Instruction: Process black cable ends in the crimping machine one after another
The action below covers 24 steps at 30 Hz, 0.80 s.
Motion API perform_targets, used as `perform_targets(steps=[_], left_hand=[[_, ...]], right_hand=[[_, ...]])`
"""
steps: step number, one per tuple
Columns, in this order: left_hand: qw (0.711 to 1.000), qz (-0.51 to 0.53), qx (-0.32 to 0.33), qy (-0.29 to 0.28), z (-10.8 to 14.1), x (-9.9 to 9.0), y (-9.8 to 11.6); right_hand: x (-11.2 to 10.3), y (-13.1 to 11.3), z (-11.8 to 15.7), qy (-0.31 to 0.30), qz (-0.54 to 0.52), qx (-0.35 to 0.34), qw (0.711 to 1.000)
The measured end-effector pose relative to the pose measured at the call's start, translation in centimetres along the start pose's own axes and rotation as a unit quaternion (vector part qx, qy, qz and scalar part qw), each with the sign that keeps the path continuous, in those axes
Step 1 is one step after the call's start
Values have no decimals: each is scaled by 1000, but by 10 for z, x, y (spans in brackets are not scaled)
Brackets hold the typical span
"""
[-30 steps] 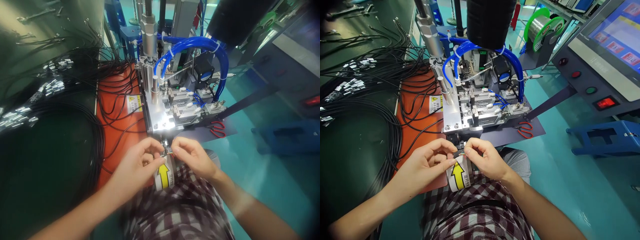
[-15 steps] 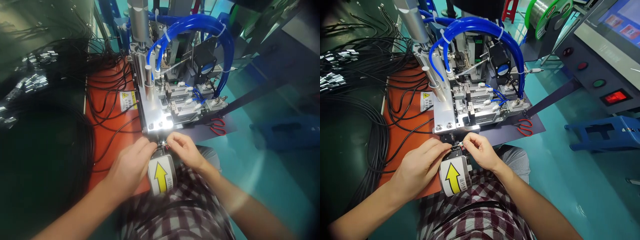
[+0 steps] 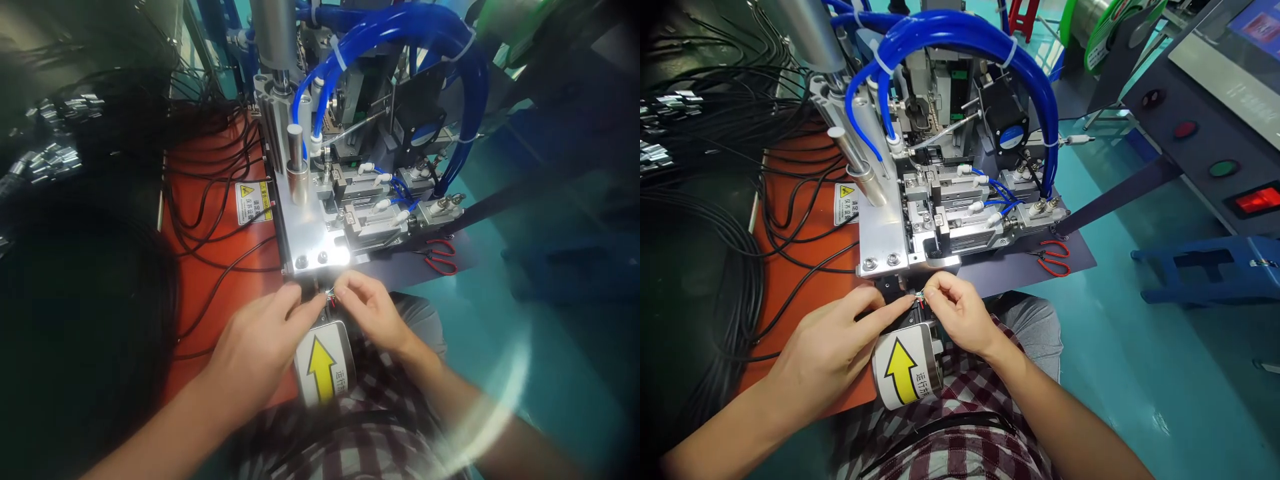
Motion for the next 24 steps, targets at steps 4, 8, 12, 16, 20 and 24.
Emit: perform_targets(steps=[4,8,12,16,20,24], left_hand=[[1000,-21,1,0,1,1,1],[1000,-27,-11,2,1,2,-1],[1000,-21,-12,-4,-1,2,0],[1000,-21,-10,-10,-3,0,1],[1000,-19,-16,-7,0,2,-1],[1000,-13,-28,-2,3,6,-5]], right_hand=[[0,0,0,1,2,1,1000],[0,1,0,-2,2,8,1000],[0,2,0,-2,14,10,1000],[-1,1,1,3,21,12,1000],[-1,-3,2,2,45,-16,999],[-1,-6,2,1,72,-52,996]])
Point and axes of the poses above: each hand's wrist, its own z-axis away from the middle knuckle, its own x-axis out of the palm, y = z × x, the point moved 9 cm from there along -z, towards the middle knuckle, and after that the axes turned 5 degrees about -x, right-handed, at the moved point
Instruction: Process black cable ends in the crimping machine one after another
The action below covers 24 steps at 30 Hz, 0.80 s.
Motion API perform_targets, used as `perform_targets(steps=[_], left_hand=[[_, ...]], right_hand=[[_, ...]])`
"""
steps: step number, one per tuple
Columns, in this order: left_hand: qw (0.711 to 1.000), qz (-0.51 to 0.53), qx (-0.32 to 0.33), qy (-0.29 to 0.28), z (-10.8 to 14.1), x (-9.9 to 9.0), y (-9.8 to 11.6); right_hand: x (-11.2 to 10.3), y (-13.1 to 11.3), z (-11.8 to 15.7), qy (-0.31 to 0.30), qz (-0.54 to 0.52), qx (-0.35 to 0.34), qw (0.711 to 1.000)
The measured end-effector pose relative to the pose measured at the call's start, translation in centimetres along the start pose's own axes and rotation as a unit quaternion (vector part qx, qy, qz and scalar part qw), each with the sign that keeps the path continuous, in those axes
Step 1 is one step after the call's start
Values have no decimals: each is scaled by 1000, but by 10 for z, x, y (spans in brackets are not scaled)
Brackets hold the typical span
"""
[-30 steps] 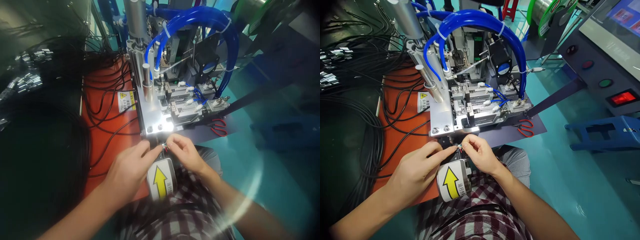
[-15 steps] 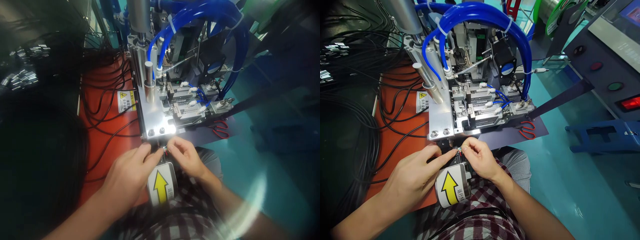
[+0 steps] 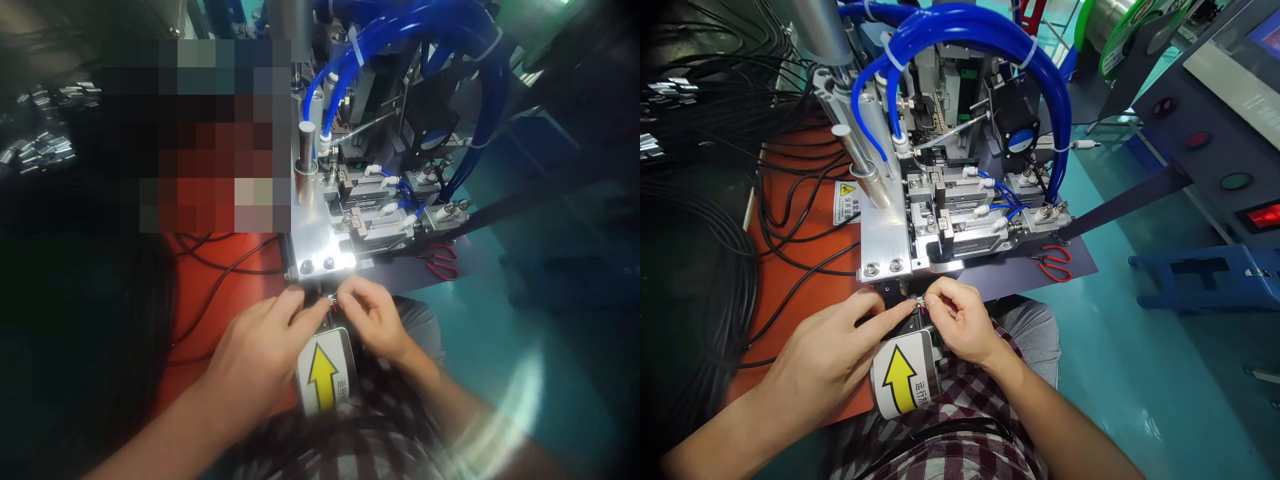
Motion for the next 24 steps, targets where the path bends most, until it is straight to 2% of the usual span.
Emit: perform_targets(steps=[7,14,18,20,24], left_hand=[[1000,11,-9,-7,0,1,0],[1000,14,-14,-8,1,2,-1],[1000,16,-14,-9,2,3,-1],[1000,20,-15,-8,2,3,-1],[1000,19,-15,-9,3,3,-2]], right_hand=[[-2,-9,0,2,43,-58,997],[0,3,3,14,4,53,998],[1,6,5,27,-28,84,996],[1,5,4,26,-21,67,997],[-1,-4,2,17,29,-19,999]])
Point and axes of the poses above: each hand's wrist, its own z-axis away from the middle knuckle, its own x-axis out of the palm, y = z × x, the point moved 9 cm from there along -z, towards the middle knuckle, and after that the axes turned 5 degrees about -x, right-handed, at the moved point
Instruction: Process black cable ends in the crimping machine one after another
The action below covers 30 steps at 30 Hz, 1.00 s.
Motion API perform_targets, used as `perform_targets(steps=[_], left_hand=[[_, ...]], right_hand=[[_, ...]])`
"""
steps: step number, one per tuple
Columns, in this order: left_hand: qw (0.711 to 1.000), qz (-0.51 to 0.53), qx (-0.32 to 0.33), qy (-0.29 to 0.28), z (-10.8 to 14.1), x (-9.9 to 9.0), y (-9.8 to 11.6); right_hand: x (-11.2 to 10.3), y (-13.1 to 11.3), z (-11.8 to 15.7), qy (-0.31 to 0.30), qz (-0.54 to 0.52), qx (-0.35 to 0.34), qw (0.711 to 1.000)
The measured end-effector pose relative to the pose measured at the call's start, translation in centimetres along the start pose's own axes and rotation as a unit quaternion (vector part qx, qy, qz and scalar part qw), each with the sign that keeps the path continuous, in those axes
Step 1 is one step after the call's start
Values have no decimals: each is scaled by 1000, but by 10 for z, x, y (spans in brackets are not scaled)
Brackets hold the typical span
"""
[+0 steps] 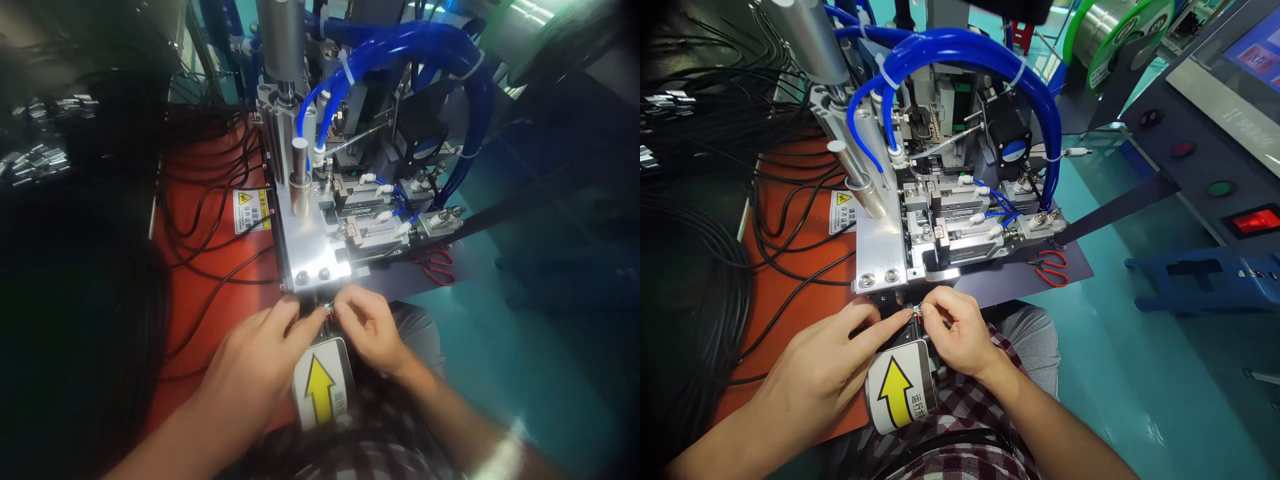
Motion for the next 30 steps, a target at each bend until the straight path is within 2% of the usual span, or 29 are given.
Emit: perform_targets(steps=[3,5,9,14,16,21,23,30], left_hand=[[1000,5,3,-5,0,1,0],[1000,8,4,-9,0,2,-1],[1000,6,5,-9,1,2,-1],[1000,1,13,-10,2,2,0],[1000,-4,18,-12,2,2,1],[1000,-7,26,-16,2,3,0],[999,-9,26,-17,2,3,-1],[999,2,17,-37,1,4,-2]], right_hand=[[-2,-2,-1,4,11,-36,999],[-2,-1,-1,3,8,-29,1000],[1,5,0,-6,-18,51,999],[2,10,3,14,-79,139,987],[2,10,2,3,-84,140,987],[0,6,-3,-41,-39,68,996],[-1,7,-4,-46,-42,61,996],[2,13,-2,-32,-96,136,986]])
Point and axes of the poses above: each hand's wrist, its own z-axis away from the middle knuckle, its own x-axis out of the palm, y = z × x, the point moved 9 cm from there along -z, towards the middle knuckle, and after that the axes turned 5 degrees about -x, right-handed, at the moved point
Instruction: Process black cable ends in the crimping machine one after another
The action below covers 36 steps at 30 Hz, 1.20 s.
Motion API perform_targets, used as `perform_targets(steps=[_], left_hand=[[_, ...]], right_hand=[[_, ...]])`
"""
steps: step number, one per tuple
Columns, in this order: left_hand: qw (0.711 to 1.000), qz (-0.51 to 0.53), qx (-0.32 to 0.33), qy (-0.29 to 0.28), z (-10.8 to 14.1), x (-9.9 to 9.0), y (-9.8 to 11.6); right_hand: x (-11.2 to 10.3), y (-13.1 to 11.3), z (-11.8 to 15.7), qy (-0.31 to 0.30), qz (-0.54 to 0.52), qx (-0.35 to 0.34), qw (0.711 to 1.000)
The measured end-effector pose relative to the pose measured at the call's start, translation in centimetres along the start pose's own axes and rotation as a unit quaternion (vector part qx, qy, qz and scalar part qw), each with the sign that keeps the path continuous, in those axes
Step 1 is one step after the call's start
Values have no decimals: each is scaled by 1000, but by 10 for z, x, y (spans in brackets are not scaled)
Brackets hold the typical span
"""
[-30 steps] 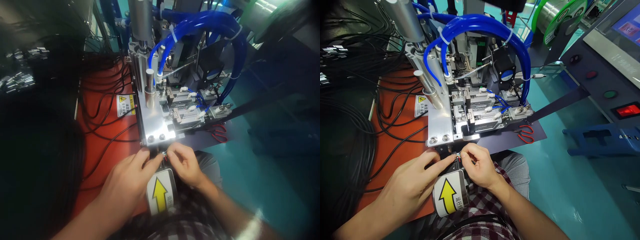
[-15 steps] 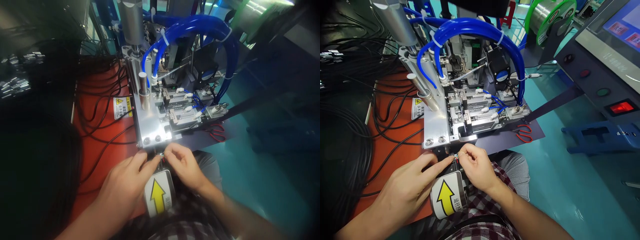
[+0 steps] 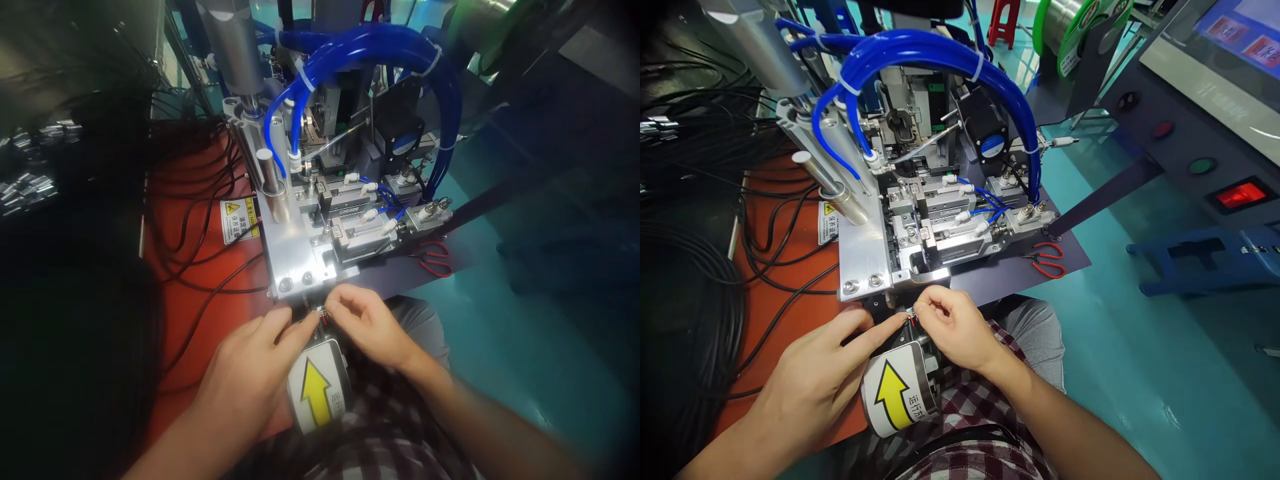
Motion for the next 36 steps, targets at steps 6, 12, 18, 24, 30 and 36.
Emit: perform_targets(steps=[6,12,18,24,30,36], left_hand=[[1000,17,-5,-6,1,0,-1],[1000,26,-11,-11,1,0,-2],[999,30,-12,-20,1,1,-1],[1000,26,-6,-7,0,0,0],[999,31,-7,-9,0,1,-1],[1000,27,7,-5,0,0,0]], right_hand=[[-1,6,8,5,-56,48,997],[-2,13,19,75,-76,76,991],[-3,9,18,106,-82,68,989],[-2,9,17,99,-79,71,989],[-5,5,18,108,-63,55,991],[-13,5,16,120,-59,56,989]])
Point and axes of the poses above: each hand's wrist, its own z-axis away from the middle knuckle, its own x-axis out of the palm, y = z × x, the point moved 9 cm from there along -z, towards the middle knuckle, and after that the axes turned 5 degrees about -x, right-handed, at the moved point
